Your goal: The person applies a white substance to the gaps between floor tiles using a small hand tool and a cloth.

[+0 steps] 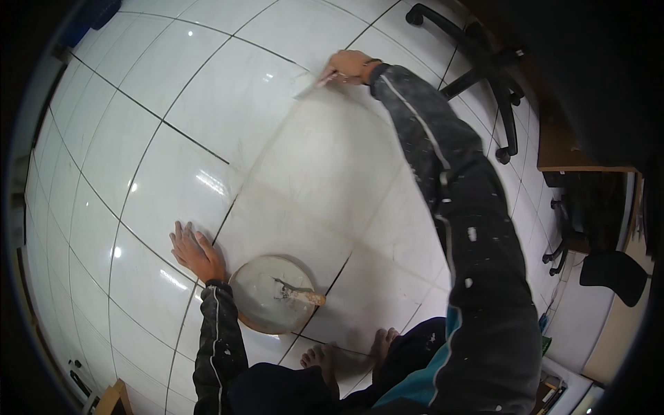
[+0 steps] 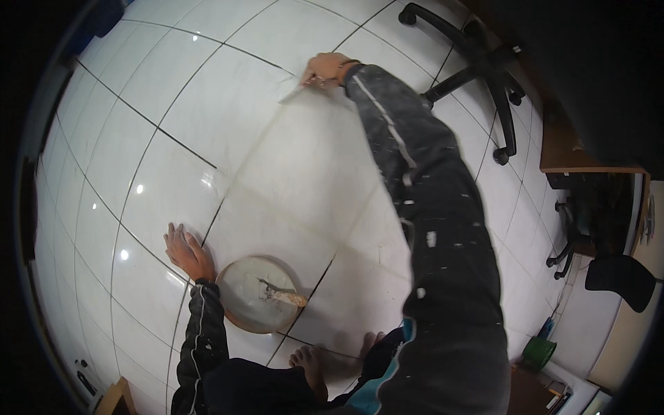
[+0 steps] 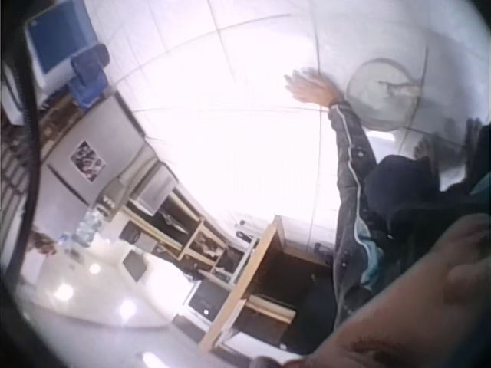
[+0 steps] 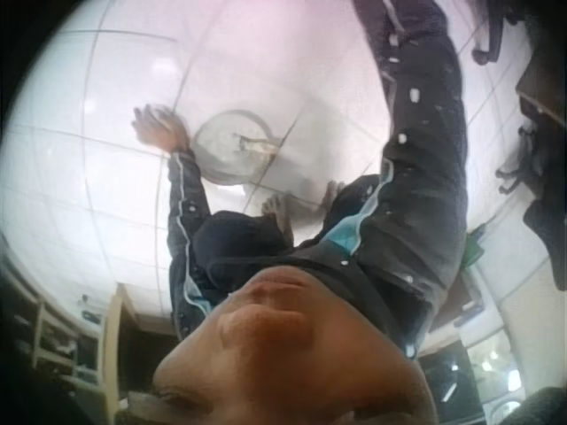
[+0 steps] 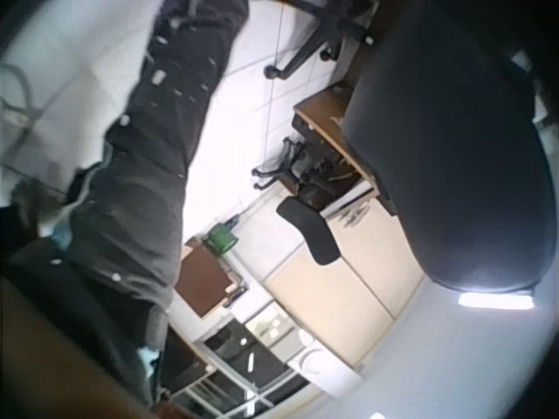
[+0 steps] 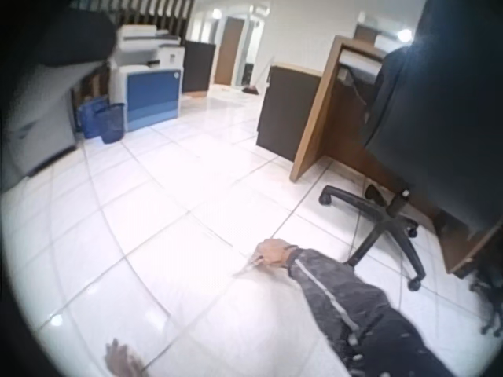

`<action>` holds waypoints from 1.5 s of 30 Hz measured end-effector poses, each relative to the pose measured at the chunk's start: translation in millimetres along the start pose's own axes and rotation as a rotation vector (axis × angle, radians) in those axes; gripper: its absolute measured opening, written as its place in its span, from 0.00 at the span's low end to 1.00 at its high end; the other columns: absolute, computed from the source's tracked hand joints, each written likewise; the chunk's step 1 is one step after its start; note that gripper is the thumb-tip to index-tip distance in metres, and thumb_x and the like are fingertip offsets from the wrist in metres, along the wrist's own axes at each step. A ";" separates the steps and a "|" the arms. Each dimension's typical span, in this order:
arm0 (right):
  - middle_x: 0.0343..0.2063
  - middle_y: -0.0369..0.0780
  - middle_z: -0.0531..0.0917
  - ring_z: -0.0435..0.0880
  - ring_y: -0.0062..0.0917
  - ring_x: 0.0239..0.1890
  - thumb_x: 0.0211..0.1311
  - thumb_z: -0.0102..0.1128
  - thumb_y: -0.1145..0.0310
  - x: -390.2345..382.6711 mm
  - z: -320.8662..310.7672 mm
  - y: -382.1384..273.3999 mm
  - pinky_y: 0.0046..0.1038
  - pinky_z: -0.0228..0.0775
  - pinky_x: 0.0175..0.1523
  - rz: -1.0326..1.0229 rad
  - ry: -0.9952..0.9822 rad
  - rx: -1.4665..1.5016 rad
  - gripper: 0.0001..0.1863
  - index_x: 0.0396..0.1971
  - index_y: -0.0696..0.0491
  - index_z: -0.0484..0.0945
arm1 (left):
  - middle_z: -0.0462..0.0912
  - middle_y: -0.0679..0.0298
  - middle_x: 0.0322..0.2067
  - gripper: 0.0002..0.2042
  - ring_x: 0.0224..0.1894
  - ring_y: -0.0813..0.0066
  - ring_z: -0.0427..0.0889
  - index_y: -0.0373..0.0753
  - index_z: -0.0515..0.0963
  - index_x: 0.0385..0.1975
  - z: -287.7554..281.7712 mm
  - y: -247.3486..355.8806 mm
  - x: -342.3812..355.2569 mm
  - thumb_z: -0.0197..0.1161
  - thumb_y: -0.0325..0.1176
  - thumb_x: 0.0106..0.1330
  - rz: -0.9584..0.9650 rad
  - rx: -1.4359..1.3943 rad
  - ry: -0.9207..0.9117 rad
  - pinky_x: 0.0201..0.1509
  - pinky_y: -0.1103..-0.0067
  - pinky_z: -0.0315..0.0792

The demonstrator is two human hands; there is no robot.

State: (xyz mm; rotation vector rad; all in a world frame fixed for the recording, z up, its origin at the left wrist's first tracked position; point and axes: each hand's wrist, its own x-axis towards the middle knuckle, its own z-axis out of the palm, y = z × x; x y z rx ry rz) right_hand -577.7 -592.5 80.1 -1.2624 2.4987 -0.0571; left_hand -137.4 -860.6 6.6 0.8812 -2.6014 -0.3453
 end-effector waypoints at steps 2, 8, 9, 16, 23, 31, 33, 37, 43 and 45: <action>0.37 0.36 0.84 0.82 0.34 0.38 0.46 0.58 0.72 -50.8 3.5 15.5 0.32 0.74 0.44 -0.006 -0.110 -0.024 0.20 0.41 0.37 0.82 | 0.64 0.56 0.61 0.20 0.67 0.53 0.54 0.38 0.70 0.53 3.3 8.2 1.5 0.39 0.43 0.71 0.014 -0.002 -0.003 0.68 0.57 0.40; 0.43 0.34 0.82 0.80 0.34 0.43 0.42 0.62 0.69 -224.1 46.5 46.7 0.32 0.71 0.49 0.028 -0.243 0.045 0.23 0.44 0.35 0.80 | 0.64 0.55 0.62 0.21 0.66 0.52 0.54 0.38 0.69 0.54 0.7 7.4 1.8 0.38 0.43 0.71 0.017 -0.019 -0.020 0.67 0.55 0.41; 0.44 0.34 0.81 0.79 0.34 0.44 0.40 0.62 0.70 -248.9 50.3 43.4 0.32 0.71 0.49 0.086 -0.252 0.068 0.24 0.44 0.36 0.80 | 0.63 0.56 0.62 0.21 0.67 0.53 0.54 0.39 0.69 0.54 -2.4 6.7 2.2 0.38 0.44 0.71 -0.009 -0.014 -0.039 0.68 0.54 0.40; 0.46 0.36 0.80 0.78 0.33 0.47 0.32 0.55 0.78 -414.1 106.1 37.0 0.30 0.71 0.51 0.372 -0.192 0.303 0.31 0.43 0.39 0.81 | 0.63 0.55 0.62 0.23 0.66 0.52 0.54 0.34 0.70 0.53 1.3 8.6 0.4 0.37 0.45 0.71 0.058 -0.025 -0.058 0.68 0.56 0.41; 0.31 0.37 0.82 0.74 0.15 0.32 0.57 0.58 0.64 -456.6 121.8 37.2 0.24 0.70 0.34 0.602 -0.080 0.792 0.13 0.31 0.61 0.79 | 0.68 0.49 0.57 0.25 0.63 0.51 0.61 0.31 0.71 0.50 7.8 -4.2 1.5 0.37 0.46 0.71 0.191 -0.004 -0.001 0.66 0.57 0.47; 0.28 0.40 0.78 0.78 0.26 0.31 0.48 0.52 0.71 -316.8 90.2 47.0 0.28 0.72 0.39 0.347 0.002 0.706 0.18 0.42 0.59 0.72 | 0.64 0.53 0.60 0.24 0.64 0.50 0.57 0.37 0.70 0.52 12.0 5.7 -0.3 0.41 0.50 0.69 0.096 0.039 0.004 0.66 0.55 0.46; 0.39 0.40 0.81 0.78 0.31 0.40 0.47 0.50 0.74 -288.9 103.1 12.6 0.31 0.71 0.47 0.351 0.323 0.308 0.27 0.53 0.53 0.70 | 0.64 0.53 0.60 0.24 0.64 0.51 0.57 0.39 0.70 0.53 14.4 -1.9 1.4 0.42 0.50 0.69 0.118 0.025 0.003 0.66 0.55 0.45; 0.47 0.38 0.79 0.77 0.35 0.46 0.45 0.58 0.72 -272.4 100.9 -101.2 0.36 0.70 0.50 0.424 0.074 0.271 0.33 0.57 0.38 0.69 | 0.64 0.53 0.60 0.24 0.64 0.52 0.57 0.40 0.69 0.53 4.2 -1.3 -1.1 0.42 0.51 0.69 0.088 -0.023 -0.010 0.66 0.55 0.44; 0.27 0.42 0.82 0.82 0.38 0.32 0.55 0.49 0.67 -314.8 145.2 -248.1 0.38 0.72 0.37 0.293 0.106 0.377 0.16 0.43 0.36 0.78 | 0.68 0.49 0.57 0.21 0.63 0.48 0.60 0.37 0.76 0.46 15.6 -21.9 -2.0 0.43 0.47 0.69 0.177 -0.137 0.041 0.65 0.53 0.48; 0.27 0.41 0.82 0.82 0.37 0.33 0.54 0.50 0.68 -328.5 150.6 -278.0 0.38 0.72 0.37 0.149 0.048 0.362 0.18 0.44 0.35 0.78 | 0.70 0.49 0.55 0.18 0.60 0.48 0.64 0.36 0.76 0.47 14.7 -72.4 6.4 0.44 0.41 0.69 0.523 0.050 0.026 0.63 0.52 0.51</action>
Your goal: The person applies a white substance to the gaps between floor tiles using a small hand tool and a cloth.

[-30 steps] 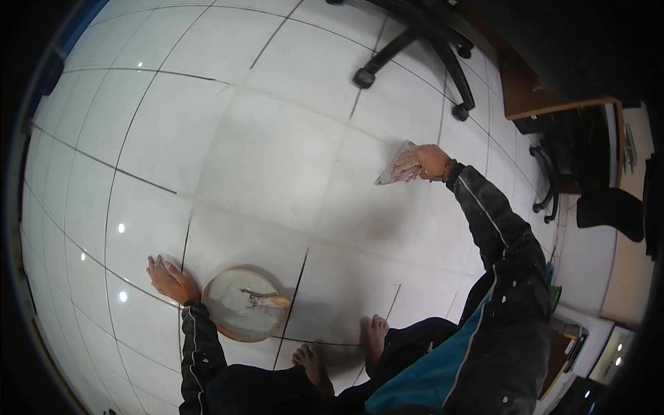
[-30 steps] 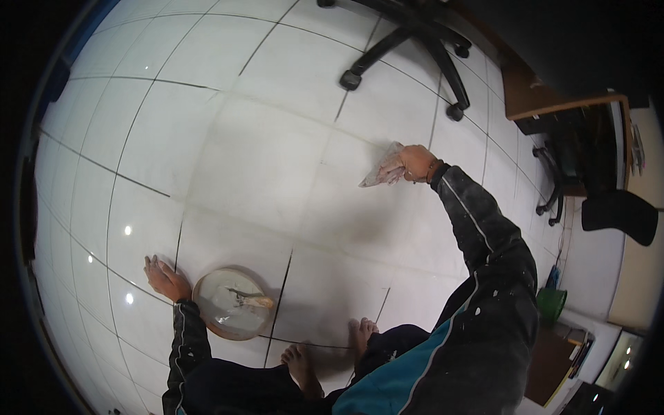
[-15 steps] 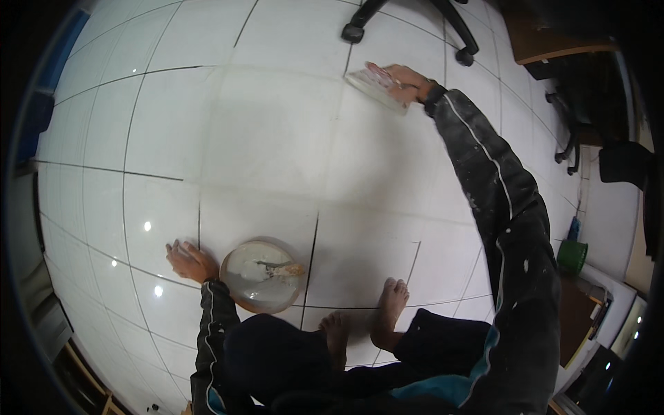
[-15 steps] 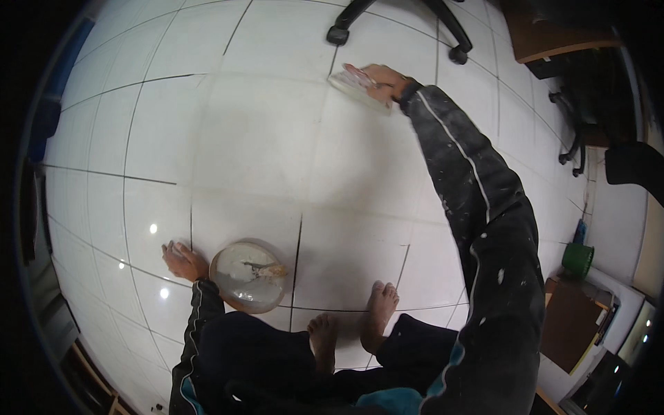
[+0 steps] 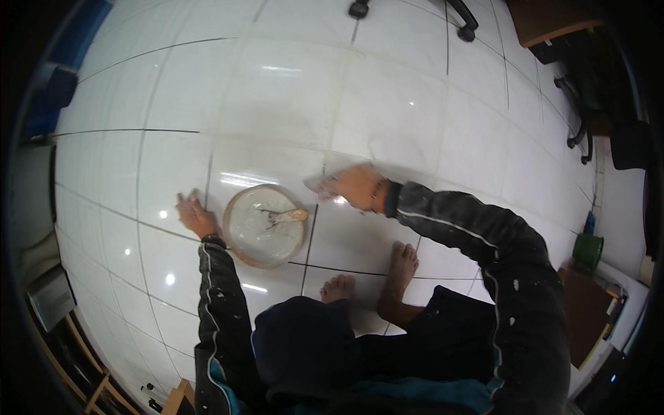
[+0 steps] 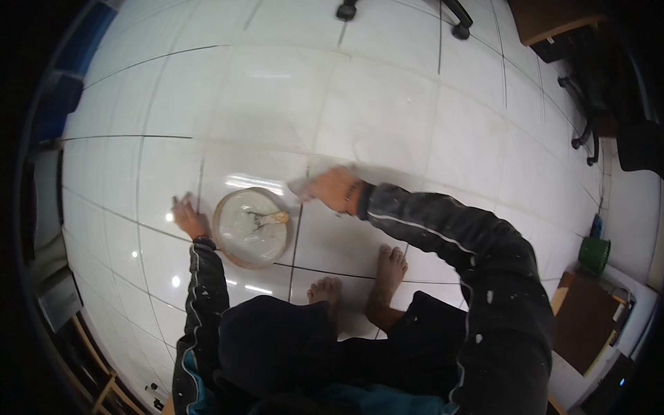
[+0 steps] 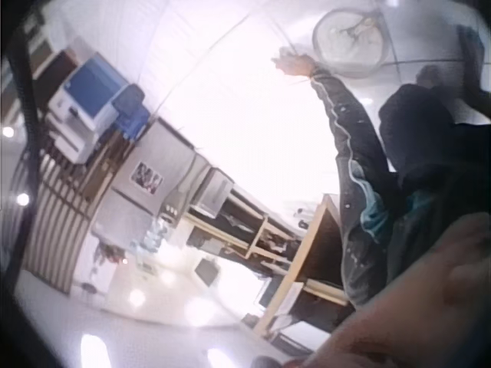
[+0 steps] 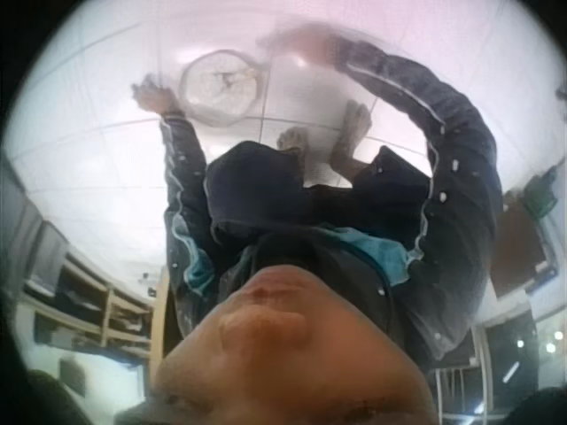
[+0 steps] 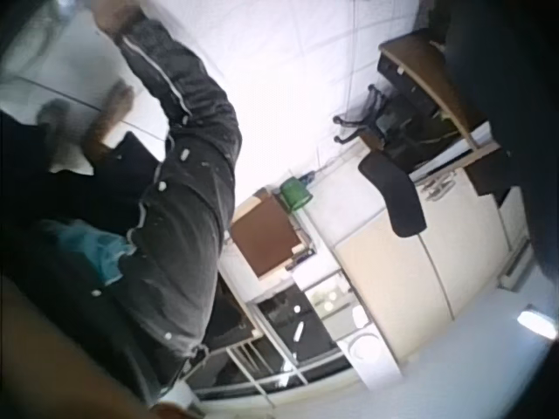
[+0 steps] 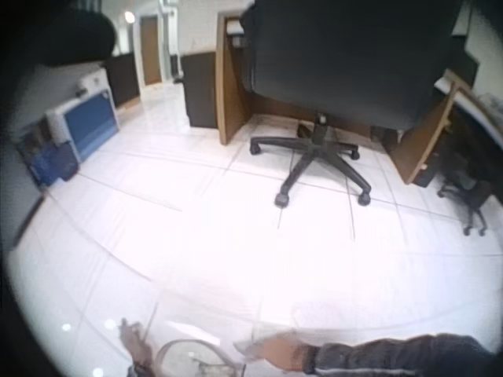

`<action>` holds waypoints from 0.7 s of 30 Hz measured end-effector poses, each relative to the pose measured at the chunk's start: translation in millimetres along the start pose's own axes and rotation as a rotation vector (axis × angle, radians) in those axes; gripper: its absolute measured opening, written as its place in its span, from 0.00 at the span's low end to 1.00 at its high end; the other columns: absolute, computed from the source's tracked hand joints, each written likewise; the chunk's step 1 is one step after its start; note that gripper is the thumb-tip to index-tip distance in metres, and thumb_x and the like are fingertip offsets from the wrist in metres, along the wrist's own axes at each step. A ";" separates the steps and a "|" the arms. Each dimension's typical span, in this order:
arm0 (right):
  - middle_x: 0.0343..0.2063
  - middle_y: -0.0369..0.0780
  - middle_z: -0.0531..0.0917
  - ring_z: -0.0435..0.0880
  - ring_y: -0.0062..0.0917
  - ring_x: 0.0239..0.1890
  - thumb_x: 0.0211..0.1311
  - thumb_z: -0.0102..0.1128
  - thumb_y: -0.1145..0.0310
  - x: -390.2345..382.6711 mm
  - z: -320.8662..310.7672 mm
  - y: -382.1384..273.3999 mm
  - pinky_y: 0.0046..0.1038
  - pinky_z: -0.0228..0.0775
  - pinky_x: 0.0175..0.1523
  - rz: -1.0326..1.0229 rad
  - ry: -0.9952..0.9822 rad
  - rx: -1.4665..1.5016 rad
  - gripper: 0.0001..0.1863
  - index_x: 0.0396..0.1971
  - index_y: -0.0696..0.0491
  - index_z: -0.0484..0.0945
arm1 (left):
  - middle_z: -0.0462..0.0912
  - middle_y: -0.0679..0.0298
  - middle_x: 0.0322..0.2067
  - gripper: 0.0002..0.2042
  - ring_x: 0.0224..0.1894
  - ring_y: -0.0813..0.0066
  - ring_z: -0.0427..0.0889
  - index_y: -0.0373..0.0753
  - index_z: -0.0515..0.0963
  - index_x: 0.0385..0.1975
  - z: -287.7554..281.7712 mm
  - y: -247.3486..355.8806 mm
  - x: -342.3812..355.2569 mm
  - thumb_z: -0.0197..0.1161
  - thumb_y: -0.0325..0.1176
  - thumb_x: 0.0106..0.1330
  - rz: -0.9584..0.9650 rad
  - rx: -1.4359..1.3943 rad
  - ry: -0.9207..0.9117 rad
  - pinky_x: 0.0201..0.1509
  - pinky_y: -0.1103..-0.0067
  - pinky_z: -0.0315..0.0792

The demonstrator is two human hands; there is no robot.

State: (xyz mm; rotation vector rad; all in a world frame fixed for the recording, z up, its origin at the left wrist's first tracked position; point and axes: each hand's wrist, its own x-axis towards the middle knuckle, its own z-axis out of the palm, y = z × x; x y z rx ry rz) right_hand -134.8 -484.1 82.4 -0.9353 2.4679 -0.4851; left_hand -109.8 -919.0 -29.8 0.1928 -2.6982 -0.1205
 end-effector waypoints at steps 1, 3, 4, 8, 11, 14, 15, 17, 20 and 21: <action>0.28 0.41 0.82 0.82 0.37 0.33 0.54 0.50 0.68 -11.0 -6.0 -10.4 0.38 0.72 0.37 -0.015 -0.127 -0.011 0.18 0.45 0.35 0.77 | 0.76 0.51 0.49 0.16 0.54 0.52 0.72 0.36 0.77 0.46 -6.5 -24.0 -3.6 0.47 0.39 0.69 0.248 -0.177 0.092 0.60 0.59 0.60; 0.28 0.42 0.82 0.82 0.37 0.32 0.52 0.53 0.69 -40.9 -11.3 -4.6 0.37 0.72 0.37 -0.002 -0.249 -0.111 0.18 0.45 0.40 0.77 | 0.79 0.54 0.44 0.16 0.48 0.57 0.76 0.34 0.78 0.43 -32.5 30.8 -14.7 0.51 0.40 0.68 -0.403 -0.820 -0.161 0.56 0.68 0.66; 0.28 0.42 0.82 0.82 0.37 0.32 0.52 0.53 0.69 -47.5 -0.4 10.5 0.37 0.72 0.37 -0.033 -0.230 -0.128 0.18 0.45 0.40 0.77 | 0.79 0.58 0.46 0.15 0.49 0.63 0.76 0.38 0.76 0.48 -53.9 31.9 -26.5 0.51 0.39 0.68 -0.423 -0.599 -0.300 0.54 0.74 0.67; 0.23 0.39 0.81 0.79 0.27 0.21 0.50 0.57 0.67 -29.9 -5.3 54.6 0.29 0.71 0.25 -0.078 0.005 0.432 0.13 0.39 0.47 0.79 | 0.78 0.57 0.45 0.16 0.45 0.68 0.77 0.34 0.72 0.51 -113.4 84.9 -86.0 0.53 0.31 0.64 -0.447 -0.816 -0.416 0.46 0.76 0.71; 0.17 0.37 0.80 0.77 0.20 0.15 0.49 0.60 0.65 -18.7 -19.8 126.0 0.22 0.69 0.18 0.222 -0.294 0.613 0.08 0.27 0.54 0.80 | 0.78 0.54 0.40 0.16 0.41 0.68 0.77 0.32 0.72 0.50 -86.0 87.3 -113.5 0.51 0.28 0.63 -0.354 -0.901 -0.318 0.42 0.76 0.72; 0.20 0.39 0.81 0.79 0.22 0.19 0.50 0.60 0.61 14.4 -43.3 115.3 0.27 0.71 0.24 0.338 -0.082 0.693 0.13 0.27 0.56 0.80 | 0.80 0.53 0.36 0.15 0.32 0.70 0.78 0.29 0.72 0.48 -83.4 60.1 -124.8 0.50 0.26 0.63 -0.566 -0.819 -0.384 0.35 0.78 0.73; 0.22 0.39 0.82 0.79 0.22 0.21 0.50 0.60 0.61 14.7 -51.4 127.1 0.28 0.72 0.26 0.426 -0.069 0.611 0.13 0.28 0.56 0.80 | 0.80 0.54 0.36 0.14 0.28 0.73 0.78 0.28 0.72 0.47 -81.7 58.6 -120.2 0.51 0.26 0.63 -0.574 -0.781 -0.421 0.30 0.79 0.73; 0.26 0.41 0.82 0.79 0.23 0.25 0.51 0.59 0.60 26.9 -58.4 122.0 0.30 0.72 0.33 0.328 0.033 0.479 0.14 0.31 0.56 0.80 | 0.78 0.61 0.26 0.14 0.24 0.80 0.75 0.30 0.72 0.47 -79.9 24.7 -137.0 0.52 0.30 0.65 -0.497 -0.850 -0.237 0.21 0.82 0.70; 0.37 0.40 0.82 0.80 0.24 0.37 0.55 0.56 0.65 25.8 -82.0 136.8 0.28 0.69 0.45 0.230 -0.137 0.554 0.15 0.42 0.54 0.80 | 0.77 0.62 0.33 0.13 0.28 0.76 0.74 0.31 0.74 0.45 -88.1 -14.3 -153.4 0.50 0.29 0.64 -0.489 -0.882 -0.122 0.21 0.81 0.70; 0.41 0.40 0.80 0.77 0.25 0.42 0.55 0.55 0.66 16.1 -76.1 158.4 0.28 0.66 0.50 0.217 -0.135 0.622 0.18 0.46 0.52 0.76 | 0.77 0.62 0.36 0.14 0.28 0.74 0.75 0.32 0.74 0.45 -94.1 -9.4 -153.4 0.52 0.31 0.63 -0.676 -0.955 -0.223 0.22 0.79 0.72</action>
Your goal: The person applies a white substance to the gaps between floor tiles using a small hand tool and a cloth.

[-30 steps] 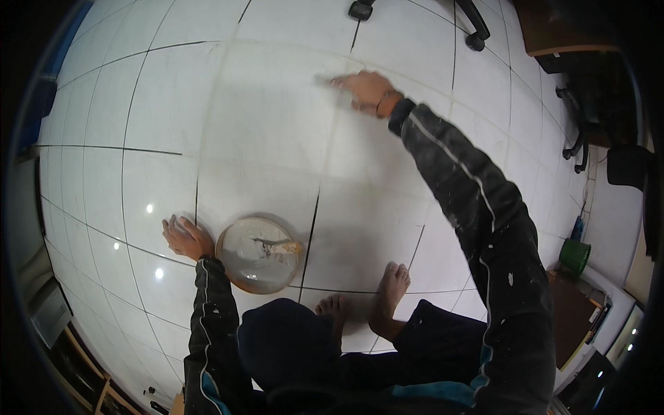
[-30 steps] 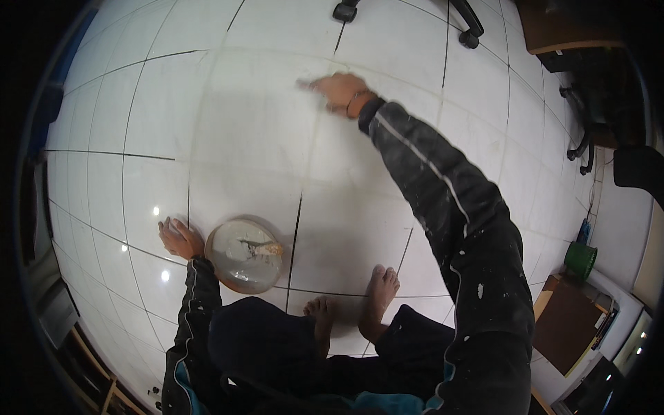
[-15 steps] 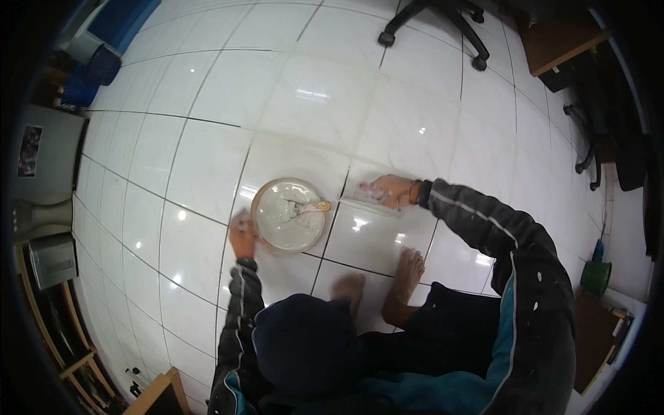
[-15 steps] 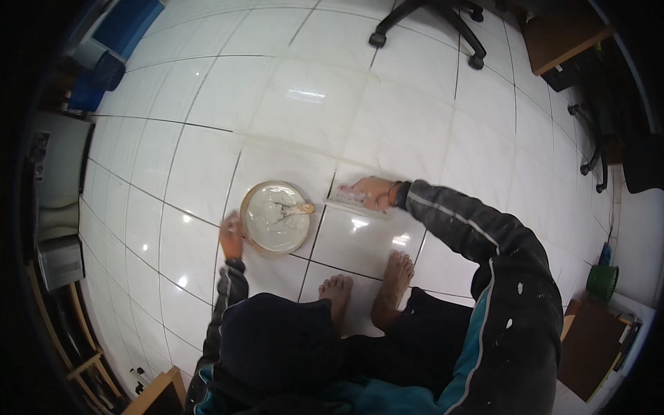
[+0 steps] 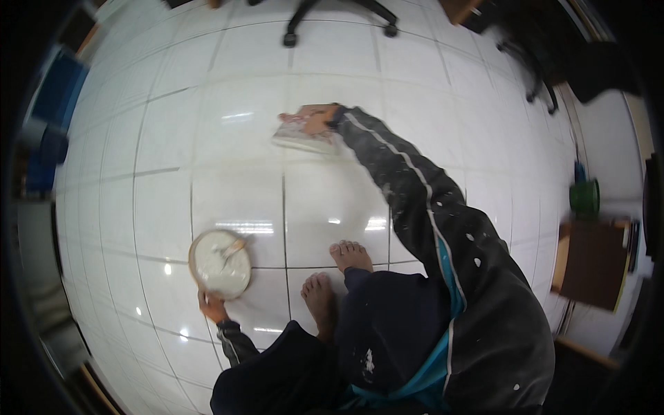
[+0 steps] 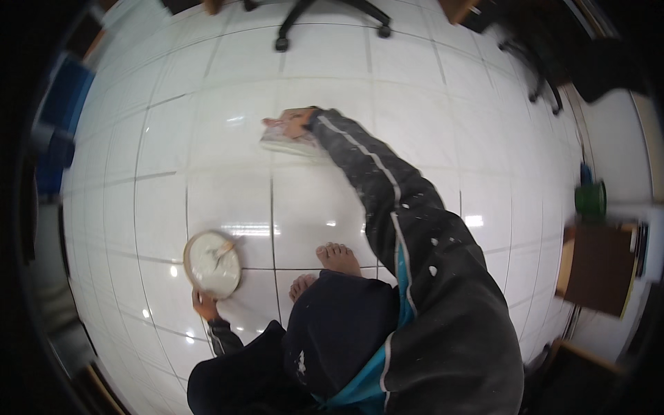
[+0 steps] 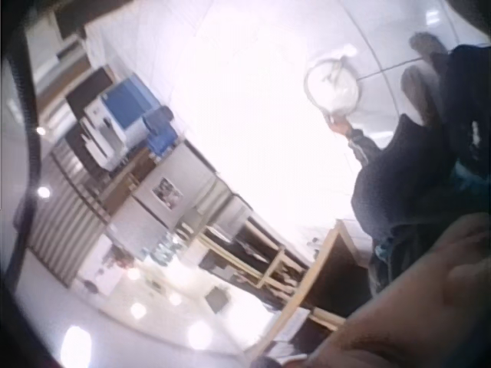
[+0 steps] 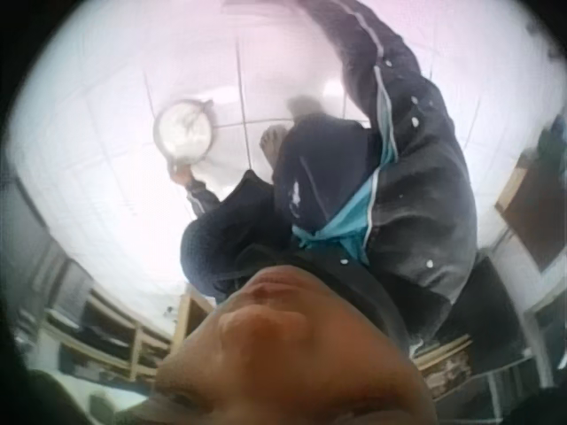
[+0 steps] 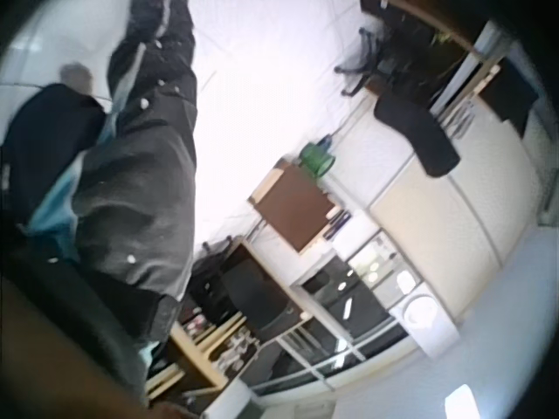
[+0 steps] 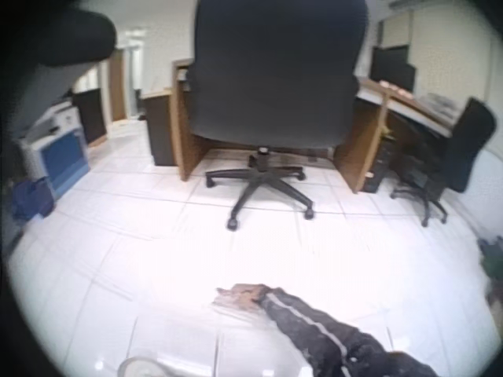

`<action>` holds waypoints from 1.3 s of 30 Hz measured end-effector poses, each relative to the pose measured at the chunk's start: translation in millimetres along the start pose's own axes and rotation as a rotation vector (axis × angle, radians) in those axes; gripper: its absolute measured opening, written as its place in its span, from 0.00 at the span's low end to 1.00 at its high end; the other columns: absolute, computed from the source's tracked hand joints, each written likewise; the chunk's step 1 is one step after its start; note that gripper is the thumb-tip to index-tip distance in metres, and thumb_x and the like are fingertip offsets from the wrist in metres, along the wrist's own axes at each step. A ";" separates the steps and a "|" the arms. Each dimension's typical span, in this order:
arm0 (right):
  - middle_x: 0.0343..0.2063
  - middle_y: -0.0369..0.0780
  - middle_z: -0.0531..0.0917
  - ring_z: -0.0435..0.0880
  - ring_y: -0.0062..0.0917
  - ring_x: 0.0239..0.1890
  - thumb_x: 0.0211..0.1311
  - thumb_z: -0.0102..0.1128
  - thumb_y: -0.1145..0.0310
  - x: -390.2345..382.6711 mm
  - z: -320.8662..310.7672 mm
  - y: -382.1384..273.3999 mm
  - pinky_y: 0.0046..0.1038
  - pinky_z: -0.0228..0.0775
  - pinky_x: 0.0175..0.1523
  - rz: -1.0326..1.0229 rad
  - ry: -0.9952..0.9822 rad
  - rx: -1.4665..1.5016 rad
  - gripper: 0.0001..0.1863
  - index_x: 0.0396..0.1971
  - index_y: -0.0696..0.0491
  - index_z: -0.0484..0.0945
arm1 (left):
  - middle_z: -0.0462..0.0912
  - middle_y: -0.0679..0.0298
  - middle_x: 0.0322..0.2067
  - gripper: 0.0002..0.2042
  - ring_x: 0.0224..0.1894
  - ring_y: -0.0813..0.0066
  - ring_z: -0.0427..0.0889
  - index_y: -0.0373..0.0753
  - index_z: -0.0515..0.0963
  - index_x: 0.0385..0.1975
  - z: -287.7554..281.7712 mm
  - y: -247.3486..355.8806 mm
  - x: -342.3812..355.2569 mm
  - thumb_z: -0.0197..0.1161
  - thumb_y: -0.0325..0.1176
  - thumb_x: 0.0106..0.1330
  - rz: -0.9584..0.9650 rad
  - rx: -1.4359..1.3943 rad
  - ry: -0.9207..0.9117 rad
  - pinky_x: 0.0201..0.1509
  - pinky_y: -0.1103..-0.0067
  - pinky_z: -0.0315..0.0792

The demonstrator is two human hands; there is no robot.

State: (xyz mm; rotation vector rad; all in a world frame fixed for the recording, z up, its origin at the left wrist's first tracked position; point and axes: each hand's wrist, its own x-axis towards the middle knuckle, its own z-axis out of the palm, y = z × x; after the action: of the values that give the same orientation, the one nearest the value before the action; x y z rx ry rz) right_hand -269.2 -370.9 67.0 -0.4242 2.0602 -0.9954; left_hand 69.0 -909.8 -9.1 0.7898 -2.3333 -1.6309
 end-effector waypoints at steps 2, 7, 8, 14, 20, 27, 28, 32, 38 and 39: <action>0.51 0.39 0.76 0.71 0.27 0.53 0.54 0.52 0.68 2.0 12.8 29.0 0.27 0.58 0.60 -0.136 0.072 0.105 0.25 0.56 0.49 0.70 | 0.76 0.59 0.40 0.17 0.35 0.70 0.76 0.36 0.74 0.46 -18.2 -24.1 12.8 0.57 0.37 0.59 0.073 0.042 -0.051 0.26 0.77 0.76; 0.38 0.46 0.80 0.78 0.37 0.43 0.46 0.57 0.62 -27.6 85.9 5.1 0.37 0.69 0.46 -0.039 0.271 -0.059 0.21 0.43 0.51 0.77 | 0.73 0.57 0.48 0.19 0.44 0.63 0.77 0.41 0.67 0.55 -20.5 4.8 9.0 0.49 0.36 0.64 -0.301 -0.079 0.129 0.35 0.72 0.77; 0.38 0.46 0.80 0.78 0.37 0.43 0.46 0.57 0.62 -46.8 91.5 15.2 0.37 0.69 0.46 -0.025 0.290 -0.049 0.21 0.43 0.51 0.77 | 0.73 0.57 0.49 0.20 0.45 0.63 0.76 0.42 0.66 0.56 -15.2 9.9 12.6 0.49 0.37 0.64 -0.322 -0.076 0.176 0.36 0.70 0.78; 0.36 0.39 0.82 0.78 0.19 0.35 0.47 0.65 0.56 -213.5 128.8 107.6 0.23 0.74 0.37 0.254 0.434 0.560 0.19 0.36 0.52 0.82 | 0.71 0.59 0.52 0.19 0.49 0.65 0.74 0.40 0.64 0.57 36.6 31.3 36.9 0.48 0.36 0.66 -0.192 -0.041 -0.098 0.39 0.73 0.78; 0.21 0.37 0.80 0.76 0.17 0.16 0.52 0.60 0.72 -323.2 86.2 166.2 0.19 0.58 0.12 0.124 0.902 0.950 0.12 0.38 0.55 0.75 | 0.69 0.66 0.52 0.19 0.50 0.73 0.72 0.47 0.63 0.58 79.6 74.5 22.5 0.50 0.40 0.67 -0.425 -0.113 -0.231 0.49 0.74 0.75; 0.30 0.40 0.81 0.80 0.21 0.28 0.52 0.60 0.67 -222.5 -63.2 179.2 0.26 0.73 0.32 0.099 0.891 0.026 0.16 0.41 0.57 0.77 | 0.71 0.68 0.47 0.23 0.43 0.73 0.72 0.42 0.66 0.54 46.3 35.9 -6.3 0.45 0.52 0.68 -0.481 0.040 -0.098 0.47 0.72 0.70; 0.33 0.41 0.81 0.81 0.23 0.30 0.51 0.59 0.66 -219.2 -80.0 195.9 0.27 0.74 0.34 0.234 0.855 -0.197 0.19 0.44 0.56 0.76 | 0.72 0.68 0.46 0.22 0.42 0.74 0.72 0.42 0.67 0.53 57.0 38.5 -8.3 0.45 0.52 0.68 -0.465 0.065 -0.130 0.46 0.72 0.70; 0.41 0.43 0.81 0.80 0.32 0.41 0.53 0.56 0.63 -140.0 -125.6 137.4 0.30 0.71 0.46 0.467 0.842 -0.319 0.21 0.48 0.52 0.75 | 0.73 0.67 0.42 0.22 0.38 0.75 0.72 0.40 0.68 0.51 34.5 37.3 -49.3 0.45 0.50 0.69 -0.487 0.191 -0.069 0.43 0.74 0.70; 0.41 0.43 0.81 0.79 0.36 0.46 0.51 0.54 0.64 -120.6 -149.2 149.9 0.34 0.70 0.50 0.558 0.619 -0.514 0.19 0.46 0.47 0.77 | 0.75 0.65 0.36 0.20 0.32 0.76 0.73 0.37 0.70 0.48 44.5 38.7 -102.7 0.46 0.48 0.69 -0.447 0.312 -0.216 0.38 0.77 0.70; 0.37 0.45 0.83 0.82 0.38 0.42 0.50 0.53 0.67 -124.2 -141.9 152.2 0.36 0.73 0.47 0.478 0.764 -0.529 0.17 0.42 0.45 0.81 | 0.75 0.65 0.35 0.20 0.31 0.77 0.73 0.36 0.70 0.48 51.3 40.8 -106.1 0.46 0.48 0.69 -0.410 0.323 -0.257 0.37 0.77 0.70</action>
State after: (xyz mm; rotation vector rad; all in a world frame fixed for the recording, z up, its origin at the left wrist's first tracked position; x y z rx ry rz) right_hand -295.0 -129.9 66.8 0.2476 2.9259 -0.3134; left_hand 122.9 -802.4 24.2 1.2639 -2.8096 -1.5972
